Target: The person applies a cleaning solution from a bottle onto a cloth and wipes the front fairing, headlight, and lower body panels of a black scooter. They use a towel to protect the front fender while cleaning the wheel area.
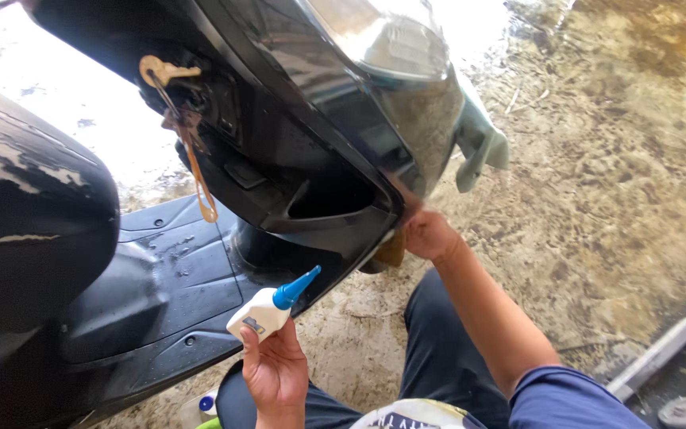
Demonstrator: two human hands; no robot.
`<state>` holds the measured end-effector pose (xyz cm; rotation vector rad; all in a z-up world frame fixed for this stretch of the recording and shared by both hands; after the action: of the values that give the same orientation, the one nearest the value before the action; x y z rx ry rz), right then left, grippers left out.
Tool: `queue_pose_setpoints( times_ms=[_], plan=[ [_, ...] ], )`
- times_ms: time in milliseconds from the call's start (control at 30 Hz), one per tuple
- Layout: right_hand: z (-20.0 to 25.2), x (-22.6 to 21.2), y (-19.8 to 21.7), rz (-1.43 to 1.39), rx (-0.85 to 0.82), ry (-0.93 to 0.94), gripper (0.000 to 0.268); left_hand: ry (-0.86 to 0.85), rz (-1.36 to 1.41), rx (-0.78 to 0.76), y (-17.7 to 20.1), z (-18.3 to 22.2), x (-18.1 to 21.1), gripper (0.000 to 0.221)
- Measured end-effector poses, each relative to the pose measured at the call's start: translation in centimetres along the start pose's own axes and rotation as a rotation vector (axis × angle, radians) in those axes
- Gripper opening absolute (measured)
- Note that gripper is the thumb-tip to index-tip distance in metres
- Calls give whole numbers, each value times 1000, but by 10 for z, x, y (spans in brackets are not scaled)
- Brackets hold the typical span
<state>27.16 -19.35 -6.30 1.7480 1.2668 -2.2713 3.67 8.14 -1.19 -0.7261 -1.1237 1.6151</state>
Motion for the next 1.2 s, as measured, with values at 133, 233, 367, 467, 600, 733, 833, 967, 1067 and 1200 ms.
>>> queue_pose_setpoints(
  times_ms=[133,233,367,467,600,733,833,967,1067,1200],
  plan=[
    [2,36,-41,-675,-168,121,38,28,27,-13,2,7,-4,39],
    [6,73,-8,-441,210,-303,41,11,2,-11,5,15,-1,41],
    [-20,96,29,1403,-254,-10,36,-13,18,-19,8,20,9,41],
    [-49,170,8,1123,-199,-248,42,-31,56,-54,9,24,13,40],
    [-96,205,-37,984,-140,-175,41,-72,48,-75,22,16,19,39],
    [-79,173,-50,995,-256,-167,41,-116,47,-97,49,5,34,42],
    [-57,152,-47,1009,-337,-172,40,-133,83,-155,76,-15,50,44],
    [-121,182,-45,1108,-269,-158,40,-141,140,-146,120,-31,62,44],
    [-167,212,-49,1055,-223,-156,39,-140,76,-114,152,-38,78,45],
    [-149,212,-42,989,-247,-183,39,-77,28,-113,163,-42,82,46]
  ],
)
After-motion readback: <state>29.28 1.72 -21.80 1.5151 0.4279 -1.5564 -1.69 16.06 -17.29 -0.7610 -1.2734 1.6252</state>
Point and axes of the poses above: each hand's wrist, its own z-axis away from the middle knuckle, its own y-axis out of the back of the hand, x = y × z, the point moved 4 cm from there along -z, towards the middle knuckle, and after that the axes turned 5 degrees about x, right-handed, at the moved point
